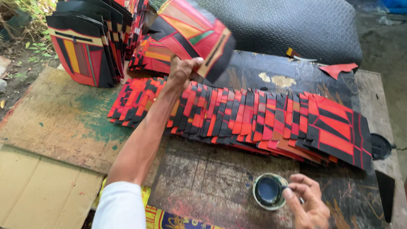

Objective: The person repeatedly picks up small patterned pouches from a stack, applies a dark substance from a small container to the zipper area with a cloth, and places them back on the stack. The process is repeated for multiple pouches in a workshop setting.

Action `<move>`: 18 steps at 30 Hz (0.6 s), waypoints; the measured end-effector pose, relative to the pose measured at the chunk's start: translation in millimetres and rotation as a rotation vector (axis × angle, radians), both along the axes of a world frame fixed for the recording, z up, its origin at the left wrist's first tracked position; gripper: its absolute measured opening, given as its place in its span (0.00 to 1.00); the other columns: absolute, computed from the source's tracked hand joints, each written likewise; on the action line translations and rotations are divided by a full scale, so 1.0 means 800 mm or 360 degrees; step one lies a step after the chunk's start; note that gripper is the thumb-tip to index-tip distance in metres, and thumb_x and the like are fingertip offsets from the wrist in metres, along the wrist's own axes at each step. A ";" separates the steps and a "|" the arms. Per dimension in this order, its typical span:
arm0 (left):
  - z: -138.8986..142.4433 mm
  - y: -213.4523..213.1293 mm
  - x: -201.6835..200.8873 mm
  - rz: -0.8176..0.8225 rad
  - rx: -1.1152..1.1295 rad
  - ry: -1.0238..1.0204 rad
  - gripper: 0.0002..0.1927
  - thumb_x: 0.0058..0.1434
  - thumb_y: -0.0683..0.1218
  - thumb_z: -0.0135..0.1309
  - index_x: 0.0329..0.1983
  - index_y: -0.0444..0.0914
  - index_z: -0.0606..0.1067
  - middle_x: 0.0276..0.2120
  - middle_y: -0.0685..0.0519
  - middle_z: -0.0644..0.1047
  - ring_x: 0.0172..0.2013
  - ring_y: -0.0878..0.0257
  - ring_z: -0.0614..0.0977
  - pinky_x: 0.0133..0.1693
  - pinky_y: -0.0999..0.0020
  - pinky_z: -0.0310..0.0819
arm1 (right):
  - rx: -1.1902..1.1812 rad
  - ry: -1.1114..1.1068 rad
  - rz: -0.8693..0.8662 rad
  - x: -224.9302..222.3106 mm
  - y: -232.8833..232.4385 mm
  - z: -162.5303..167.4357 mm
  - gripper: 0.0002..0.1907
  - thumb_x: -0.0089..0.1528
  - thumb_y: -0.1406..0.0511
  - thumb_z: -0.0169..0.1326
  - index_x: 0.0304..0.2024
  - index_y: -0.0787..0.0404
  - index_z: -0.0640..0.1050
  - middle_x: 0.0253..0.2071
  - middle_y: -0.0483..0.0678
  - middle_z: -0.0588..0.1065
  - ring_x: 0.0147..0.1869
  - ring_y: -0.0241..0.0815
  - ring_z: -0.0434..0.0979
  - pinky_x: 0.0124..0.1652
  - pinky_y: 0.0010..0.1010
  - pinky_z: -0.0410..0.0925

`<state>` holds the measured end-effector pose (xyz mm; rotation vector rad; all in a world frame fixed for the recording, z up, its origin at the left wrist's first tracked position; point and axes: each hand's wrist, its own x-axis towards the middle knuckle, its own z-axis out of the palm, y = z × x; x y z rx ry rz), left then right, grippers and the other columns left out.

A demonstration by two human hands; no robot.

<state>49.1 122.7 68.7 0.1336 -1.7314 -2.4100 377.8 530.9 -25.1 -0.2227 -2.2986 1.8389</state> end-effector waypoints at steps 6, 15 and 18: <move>-0.058 -0.045 -0.082 0.0405 -0.0135 0.0022 0.06 0.52 0.36 0.64 0.31 0.34 0.77 0.23 0.52 0.80 0.22 0.61 0.83 0.16 0.66 0.75 | 0.0637 0.0154 0.0018 -0.010 0.062 -0.102 0.08 0.55 0.63 0.65 0.30 0.63 0.83 0.55 0.50 0.75 0.57 0.41 0.75 0.59 0.36 0.67; -0.075 -0.066 -0.086 0.0973 -0.0225 -0.0266 0.09 0.44 0.33 0.68 0.19 0.30 0.77 0.23 0.48 0.80 0.20 0.67 0.79 0.18 0.72 0.75 | 0.1239 0.0019 0.0121 -0.015 0.061 -0.090 0.11 0.48 0.56 0.69 0.25 0.55 0.86 0.48 0.47 0.75 0.60 0.46 0.74 0.62 0.46 0.65; -0.067 -0.071 -0.069 0.1072 -0.0260 -0.0726 0.14 0.49 0.34 0.60 0.18 0.29 0.65 0.20 0.48 0.74 0.14 0.63 0.74 0.11 0.65 0.63 | 0.0990 0.0016 -0.0029 -0.019 0.046 -0.080 0.10 0.54 0.58 0.64 0.30 0.57 0.84 0.54 0.49 0.75 0.67 0.51 0.68 0.62 0.46 0.64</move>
